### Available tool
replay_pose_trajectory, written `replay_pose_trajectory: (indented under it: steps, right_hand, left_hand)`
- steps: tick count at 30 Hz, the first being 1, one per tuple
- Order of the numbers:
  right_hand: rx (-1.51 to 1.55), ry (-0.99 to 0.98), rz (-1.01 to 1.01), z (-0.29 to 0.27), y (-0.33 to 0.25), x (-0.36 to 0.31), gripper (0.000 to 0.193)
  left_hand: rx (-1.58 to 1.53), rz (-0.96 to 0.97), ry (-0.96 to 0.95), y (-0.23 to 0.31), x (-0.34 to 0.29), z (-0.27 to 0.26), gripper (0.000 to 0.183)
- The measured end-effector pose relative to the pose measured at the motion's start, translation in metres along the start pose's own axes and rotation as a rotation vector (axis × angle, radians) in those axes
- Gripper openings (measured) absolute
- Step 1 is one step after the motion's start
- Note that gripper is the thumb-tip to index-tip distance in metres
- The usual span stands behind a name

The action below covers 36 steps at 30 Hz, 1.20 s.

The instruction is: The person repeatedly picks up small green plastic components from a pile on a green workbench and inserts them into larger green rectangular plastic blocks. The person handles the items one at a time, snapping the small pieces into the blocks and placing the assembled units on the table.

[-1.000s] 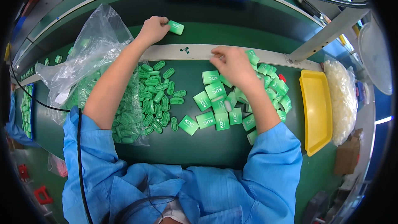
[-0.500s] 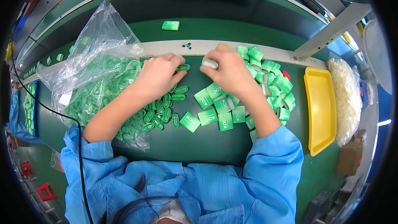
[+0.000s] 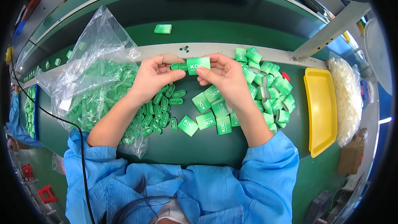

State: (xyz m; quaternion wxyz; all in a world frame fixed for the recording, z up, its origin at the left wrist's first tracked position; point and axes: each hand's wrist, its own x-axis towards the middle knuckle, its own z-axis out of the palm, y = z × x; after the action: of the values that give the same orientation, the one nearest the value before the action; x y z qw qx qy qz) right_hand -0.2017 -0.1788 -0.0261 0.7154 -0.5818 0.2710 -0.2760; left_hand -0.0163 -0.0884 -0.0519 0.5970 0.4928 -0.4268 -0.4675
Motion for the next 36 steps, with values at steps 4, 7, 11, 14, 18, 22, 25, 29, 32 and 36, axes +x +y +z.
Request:
replay_pose_trajectory:
  steps: [4, 7, 11, 14, 18, 22, 25, 29, 32, 36]
  right_hand:
    - [-0.078, 0.014, -0.105, 0.005, 0.002, -0.004, 0.026]
    - [-0.057, 0.007, -0.081, 0.007, 0.000, -0.006, 0.025]
    - [-0.025, -0.063, -0.014, 0.001, -0.002, -0.003, 0.024]
    - [-0.104, -0.018, -0.022, -0.004, -0.003, -0.001, 0.025]
    - [-0.050, -0.009, -0.063, 0.002, 0.006, -0.003, 0.024]
    - [-0.005, -0.006, -0.016, 0.004, 0.005, -0.004, 0.023]
    - [-0.025, -0.056, 0.007, 0.001, 0.005, -0.004, 0.023]
    - [-0.180, -0.065, -0.063, 0.000, 0.004, -0.006, 0.022]
    - [-0.478, -0.008, -0.138, 0.001, -0.001, -0.008, 0.021]
    - [-0.337, -0.003, -0.070, -0.001, -0.007, -0.008, 0.023]
  left_hand:
    - [0.076, -0.066, -0.018, 0.003, -0.004, 0.007, 0.027]
    - [-0.042, -0.112, -0.069, 0.004, -0.001, 0.000, 0.028]
    - [-0.131, -0.035, -0.066, 0.003, 0.000, -0.001, 0.030]
    - [-0.118, -0.040, -0.040, 0.005, -0.002, 0.001, 0.031]
    - [-0.024, 0.044, 0.035, 0.004, -0.005, 0.009, 0.031]
    - [-0.013, 0.070, 0.057, 0.003, -0.010, 0.013, 0.030]
    - [0.020, 0.015, 0.016, 0.008, -0.010, 0.012, 0.028]
    - [0.231, -0.017, -0.067, 0.014, -0.010, 0.009, 0.031]
    - [0.188, -0.063, -0.124, 0.014, -0.008, 0.004, 0.033]
    - [0.196, -0.039, -0.073, 0.008, -0.008, 0.007, 0.031]
